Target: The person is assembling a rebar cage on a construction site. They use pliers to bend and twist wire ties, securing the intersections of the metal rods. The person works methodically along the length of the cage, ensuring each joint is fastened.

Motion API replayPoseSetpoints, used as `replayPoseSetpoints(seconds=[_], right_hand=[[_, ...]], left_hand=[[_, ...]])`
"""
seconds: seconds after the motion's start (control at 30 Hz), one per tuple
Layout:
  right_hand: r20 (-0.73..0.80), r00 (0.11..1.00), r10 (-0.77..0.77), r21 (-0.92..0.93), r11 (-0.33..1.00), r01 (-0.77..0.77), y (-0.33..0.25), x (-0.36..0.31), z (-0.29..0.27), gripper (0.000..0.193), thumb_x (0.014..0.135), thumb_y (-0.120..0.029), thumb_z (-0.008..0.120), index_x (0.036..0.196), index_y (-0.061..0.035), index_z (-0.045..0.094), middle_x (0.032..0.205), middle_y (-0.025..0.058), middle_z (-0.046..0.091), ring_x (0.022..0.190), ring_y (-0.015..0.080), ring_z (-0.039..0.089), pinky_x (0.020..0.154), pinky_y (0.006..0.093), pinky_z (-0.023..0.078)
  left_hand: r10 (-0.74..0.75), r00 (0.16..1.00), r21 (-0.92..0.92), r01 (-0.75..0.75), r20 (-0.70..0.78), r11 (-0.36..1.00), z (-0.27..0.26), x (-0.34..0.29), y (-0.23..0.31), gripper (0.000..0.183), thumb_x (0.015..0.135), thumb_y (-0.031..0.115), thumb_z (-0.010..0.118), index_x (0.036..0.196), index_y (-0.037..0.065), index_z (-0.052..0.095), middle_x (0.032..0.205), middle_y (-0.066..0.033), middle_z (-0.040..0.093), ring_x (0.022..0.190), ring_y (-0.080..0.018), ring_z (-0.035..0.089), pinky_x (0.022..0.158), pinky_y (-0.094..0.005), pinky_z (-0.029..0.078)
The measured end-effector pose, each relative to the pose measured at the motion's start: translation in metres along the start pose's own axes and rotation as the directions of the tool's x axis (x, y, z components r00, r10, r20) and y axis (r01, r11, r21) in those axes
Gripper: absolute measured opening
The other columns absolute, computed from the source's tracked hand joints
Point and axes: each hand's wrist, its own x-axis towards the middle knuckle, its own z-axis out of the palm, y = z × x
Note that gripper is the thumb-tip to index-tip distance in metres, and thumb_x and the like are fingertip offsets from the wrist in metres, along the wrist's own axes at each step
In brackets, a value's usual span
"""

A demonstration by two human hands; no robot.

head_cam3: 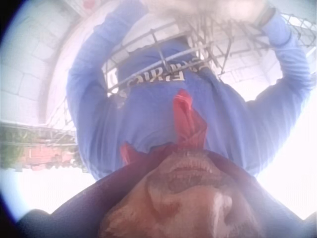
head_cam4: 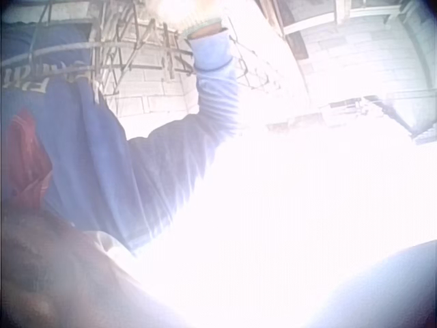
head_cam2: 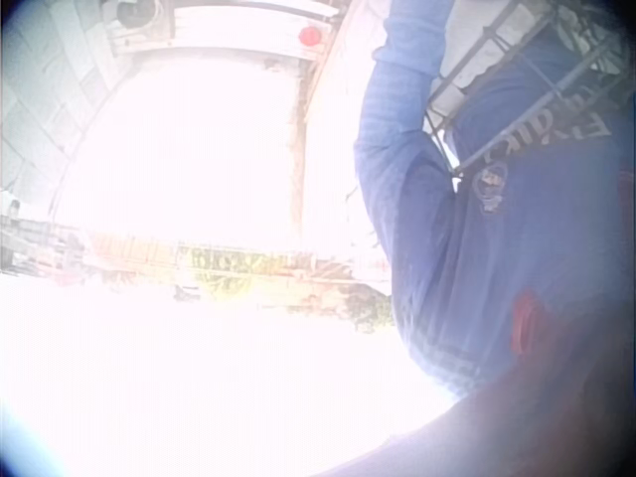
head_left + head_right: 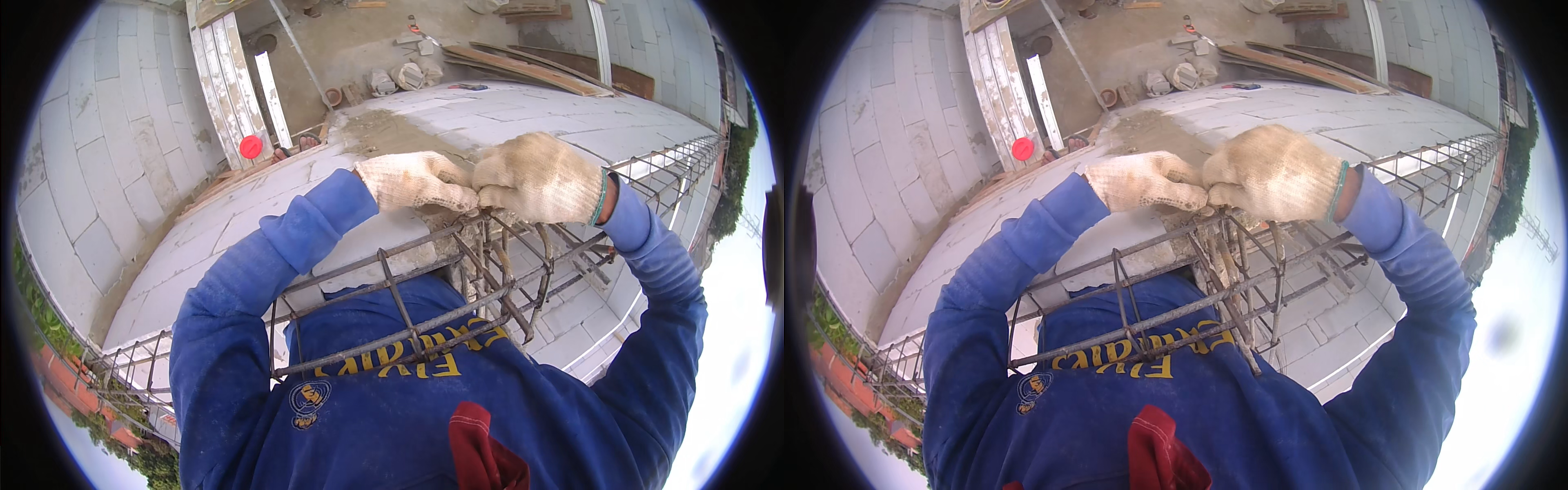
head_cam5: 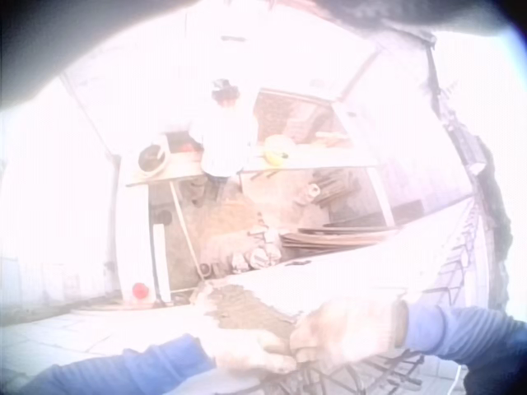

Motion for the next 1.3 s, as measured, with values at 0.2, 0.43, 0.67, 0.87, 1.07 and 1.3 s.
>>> replayPoseSetpoints(seconds=[0.2,0.43,0.67,0.87,1.07,1.3], right_hand=[[-0.01,0.992,0.126,0.137,0.983,-0.123,-0.008,-0.009,0.002,0.019,0.102,-0.029,0.07,0.105,-0.011,0.076,0.091,0.0137,0.075,0.09,0.0371,0.074,0.084,0.05,0.06],[-0.035,0.999,-0.031,0.088,0.996,0.034,-0.012,0.001,0.006,0.015,0.098,-0.026,0.074,0.101,-0.0125,0.079,0.092,0.0116,0.077,0.087,0.0363,0.076,0.08,0.0487,0.063],[0.063,0.997,-0.039,-0.141,0.989,0.048,-0.014,0.021,0.005,0.017,0.096,-0.03,0.076,0.104,-0.0155,0.082,0.096,0.0075,0.079,0.089,0.0331,0.077,0.082,0.0464,0.063],[0.06,0.997,0.038,0.053,0.998,-0.041,-0.018,0.02,-0.006,0.02,0.1,-0.03,0.068,0.105,-0.0153,0.081,0.099,0.0113,0.079,0.096,0.0361,0.076,0.087,0.0504,0.06],[0.033,0.995,-0.098,0.24,0.967,0.087,0.009,0.009,-0.012,0.027,0.097,-0.028,0.07,0.115,-0.0127,0.082,0.107,0.0142,0.081,0.102,0.0379,0.075,0.093,0.048,0.059],[0.033,0.989,0.146,-0.103,0.984,-0.142,-0.024,-0.003,-0.03,0.027,0.094,-0.025,0.072,0.115,-0.0129,0.082,0.103,0.0151,0.08,0.101,0.0387,0.076,0.092,0.0483,0.061]], left_hand=[[0.122,0.991,0.463,-0.08,-0.062,0.883,-0.013,-0.003,0.024,0.044,0.102,0.045,0.077,0.118,0.004,0.082,0.095,-0.0051,0.079,0.087,-0.0139,0.069,0.081,-0.0336,0.057],[0.016,0.999,0.107,-0.011,-0.045,0.994,-0.025,0.073,-0.002,0.028,0.104,0.029,0.074,0.118,0.006,0.081,0.098,-0.0031,0.078,0.084,-0.0127,0.069,0.077,-0.0314,0.058],[-0.041,0.997,0.143,0.032,0.064,0.989,-0.034,0.068,0.019,0.035,0.102,0.017,0.074,0.136,0.006,0.072,0.122,-0.011,0.077,0.105,-0.0171,0.072,0.089,-0.0338,0.061],[0.362,0.932,0.195,-0.355,-0.001,0.914,-0.02,0.038,-0.013,0.037,0.106,0.018,0.072,0.14,0.005,0.068,0.141,-0.008,0.072,0.122,-0.0186,0.07,0.104,-0.0385,0.059],[0.336,0.939,0.476,-0.266,-0.068,0.838,-0.011,0.021,0.0,0.059,0.097,0.007,0.082,0.152,0.006,0.061,0.144,-0.0097,0.071,0.131,-0.0173,0.067,0.11,-0.0334,0.058],[0.088,0.995,-0.637,-0.096,-0.045,0.765,-0.033,0.055,-0.07,0.044,0.11,0.02,0.069,0.15,0.003,0.062,0.143,-0.0139,0.071,0.125,-0.021,0.072,0.106,-0.0355,0.061]])
